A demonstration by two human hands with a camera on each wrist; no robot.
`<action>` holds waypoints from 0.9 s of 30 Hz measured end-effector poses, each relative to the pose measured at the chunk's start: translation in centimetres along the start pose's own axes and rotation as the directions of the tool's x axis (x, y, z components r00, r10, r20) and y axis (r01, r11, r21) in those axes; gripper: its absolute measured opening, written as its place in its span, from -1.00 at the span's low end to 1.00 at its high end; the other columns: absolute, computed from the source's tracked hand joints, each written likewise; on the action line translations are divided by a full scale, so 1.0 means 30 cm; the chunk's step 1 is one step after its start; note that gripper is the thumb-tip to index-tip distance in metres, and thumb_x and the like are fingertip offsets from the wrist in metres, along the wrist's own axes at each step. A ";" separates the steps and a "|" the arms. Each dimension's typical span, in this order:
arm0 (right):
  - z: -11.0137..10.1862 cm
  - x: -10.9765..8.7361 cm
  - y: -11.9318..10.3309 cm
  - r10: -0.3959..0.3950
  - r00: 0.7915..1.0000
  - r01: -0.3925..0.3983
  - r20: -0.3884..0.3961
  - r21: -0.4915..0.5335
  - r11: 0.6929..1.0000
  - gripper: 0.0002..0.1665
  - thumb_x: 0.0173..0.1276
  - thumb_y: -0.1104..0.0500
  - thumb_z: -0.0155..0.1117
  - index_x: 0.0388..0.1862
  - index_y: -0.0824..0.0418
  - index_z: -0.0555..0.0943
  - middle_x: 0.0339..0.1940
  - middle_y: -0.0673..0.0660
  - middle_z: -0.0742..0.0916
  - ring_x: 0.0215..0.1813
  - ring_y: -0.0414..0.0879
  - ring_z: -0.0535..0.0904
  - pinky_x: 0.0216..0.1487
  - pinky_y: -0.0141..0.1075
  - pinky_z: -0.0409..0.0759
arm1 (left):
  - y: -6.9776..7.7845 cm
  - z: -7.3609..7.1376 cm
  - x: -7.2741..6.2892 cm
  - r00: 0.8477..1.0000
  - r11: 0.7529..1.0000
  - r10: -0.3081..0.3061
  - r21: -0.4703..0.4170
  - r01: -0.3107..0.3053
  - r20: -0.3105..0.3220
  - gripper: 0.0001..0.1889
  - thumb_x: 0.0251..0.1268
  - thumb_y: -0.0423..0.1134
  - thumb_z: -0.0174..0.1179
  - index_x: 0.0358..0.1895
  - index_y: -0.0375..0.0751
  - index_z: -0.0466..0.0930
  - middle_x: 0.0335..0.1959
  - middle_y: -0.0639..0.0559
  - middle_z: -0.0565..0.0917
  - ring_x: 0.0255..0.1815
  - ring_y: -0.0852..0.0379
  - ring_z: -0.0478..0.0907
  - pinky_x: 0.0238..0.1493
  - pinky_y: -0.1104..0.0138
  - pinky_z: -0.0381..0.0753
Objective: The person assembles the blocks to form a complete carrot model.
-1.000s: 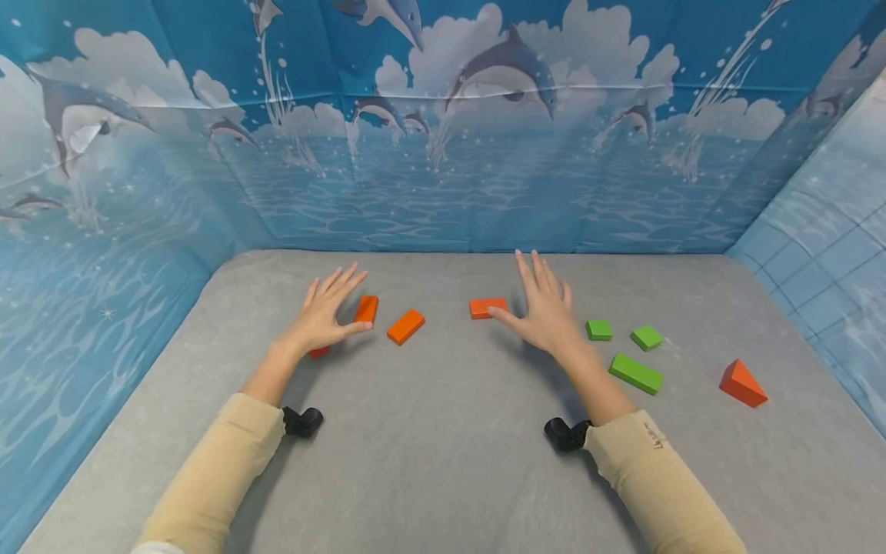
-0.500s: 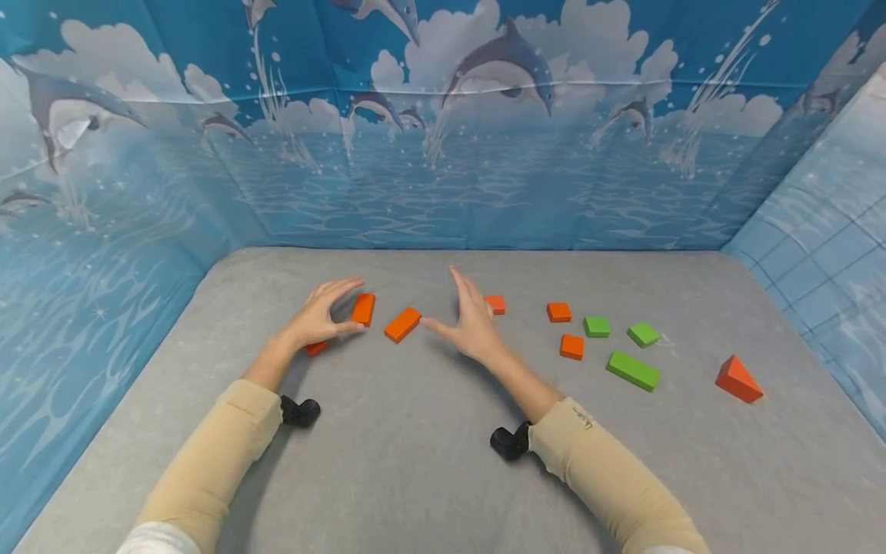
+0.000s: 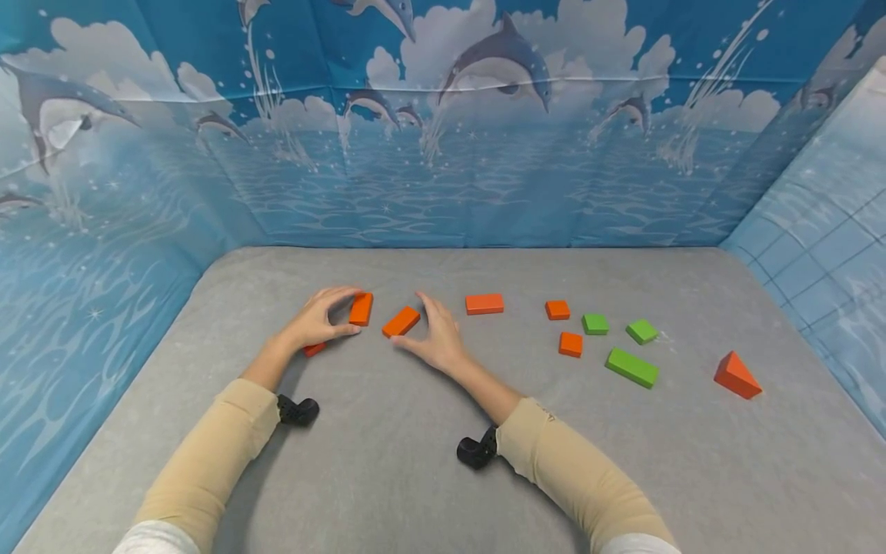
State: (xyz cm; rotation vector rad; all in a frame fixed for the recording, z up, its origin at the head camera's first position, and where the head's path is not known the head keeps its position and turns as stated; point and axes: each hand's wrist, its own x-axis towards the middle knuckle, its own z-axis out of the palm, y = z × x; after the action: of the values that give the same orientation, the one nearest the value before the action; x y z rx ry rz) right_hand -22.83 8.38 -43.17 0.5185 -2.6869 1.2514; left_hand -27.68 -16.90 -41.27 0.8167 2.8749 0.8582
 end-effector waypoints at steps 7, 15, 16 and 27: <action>0.039 -0.007 -0.019 0.000 0.999 -0.003 -0.041 -0.081 0.997 -0.09 -0.01 -0.07 0.45 0.27 0.27 0.34 0.13 0.25 0.51 0.18 0.10 0.36 0.19 0.05 0.25 | 0.003 -0.002 0.001 0.999 0.999 -0.006 0.041 0.005 0.033 -0.31 0.05 -0.04 0.32 0.30 -0.05 0.32 0.31 -0.08 0.32 0.33 -0.12 0.14 0.30 -0.08 -0.01; 0.063 -0.010 -0.026 0.018 0.996 -0.031 -0.086 -0.152 0.988 -0.29 0.03 -0.08 0.42 0.13 0.22 0.47 0.06 0.21 0.56 0.12 0.09 0.39 0.08 0.02 0.29 | -0.005 0.004 0.005 0.999 0.997 -0.015 0.070 0.012 0.040 -0.36 0.11 -0.04 0.28 0.29 -0.05 0.34 0.30 -0.09 0.34 0.32 -0.12 0.15 0.29 -0.07 0.00; 0.065 -0.010 -0.026 0.019 0.996 -0.033 -0.091 -0.156 0.987 -0.30 0.03 -0.08 0.42 0.12 0.21 0.48 0.06 0.20 0.56 0.11 0.09 0.40 0.06 0.01 0.29 | -0.006 0.005 0.005 0.999 0.997 -0.015 0.074 0.012 0.039 -0.37 0.11 -0.04 0.27 0.29 -0.05 0.34 0.30 -0.09 0.34 0.32 -0.12 0.16 0.29 -0.07 0.00; 0.068 -0.004 -0.022 0.006 0.994 -0.023 -0.112 -0.152 0.988 -0.32 0.04 -0.05 0.42 0.11 0.22 0.50 0.03 0.19 0.58 0.08 0.09 0.41 0.00 -0.01 0.29 | -0.007 0.008 0.010 0.999 0.997 -0.018 0.080 0.015 0.036 -0.37 0.11 -0.06 0.28 0.28 -0.05 0.35 0.29 -0.11 0.35 0.32 -0.12 0.18 0.28 -0.06 0.04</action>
State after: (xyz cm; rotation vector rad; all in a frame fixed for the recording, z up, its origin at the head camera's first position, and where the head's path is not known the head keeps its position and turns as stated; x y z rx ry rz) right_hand -22.43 6.47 -44.04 0.3976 -2.6691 1.0326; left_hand -27.99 -16.79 -41.54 0.8059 2.8964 0.7230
